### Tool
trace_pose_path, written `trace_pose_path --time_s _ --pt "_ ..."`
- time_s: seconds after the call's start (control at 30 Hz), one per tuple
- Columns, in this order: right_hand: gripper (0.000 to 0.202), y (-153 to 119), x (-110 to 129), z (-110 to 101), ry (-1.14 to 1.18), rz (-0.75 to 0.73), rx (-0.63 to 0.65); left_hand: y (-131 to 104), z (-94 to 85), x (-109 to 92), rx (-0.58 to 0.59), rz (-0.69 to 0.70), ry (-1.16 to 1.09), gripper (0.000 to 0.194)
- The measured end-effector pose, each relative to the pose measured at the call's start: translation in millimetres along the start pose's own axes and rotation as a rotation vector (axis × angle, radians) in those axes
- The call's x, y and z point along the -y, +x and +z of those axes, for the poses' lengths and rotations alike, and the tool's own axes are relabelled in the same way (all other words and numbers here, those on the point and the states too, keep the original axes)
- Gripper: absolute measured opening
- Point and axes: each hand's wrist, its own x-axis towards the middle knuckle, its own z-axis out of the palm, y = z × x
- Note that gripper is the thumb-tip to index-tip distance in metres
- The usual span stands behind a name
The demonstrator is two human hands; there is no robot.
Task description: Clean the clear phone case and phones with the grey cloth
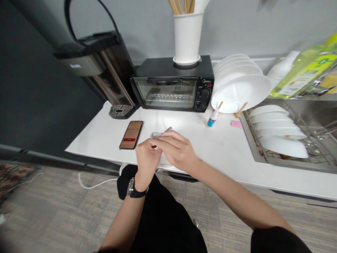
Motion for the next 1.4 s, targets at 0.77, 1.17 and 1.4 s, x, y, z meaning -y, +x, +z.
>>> trace_pose_path --time_s 0.77,1.17,1.4 --pt "0.039 -1.6 -29.1 -6.2 -0.145 0.134 -0.235 -1.1 2.4 -0.2 0.092 0.011 -0.101 0.023" --pt "0.089 -7.3 -1.0 8.9 -0.015 -0.095 0.025 4.5 0.3 1.8 0.000 0.009 0.020 0.034" --pt "0.064 -1.0 -22.8 -0.4 -0.134 -0.069 -0.099 7.1 -1.4 2.0 0.036 0.025 0.010 0.019"
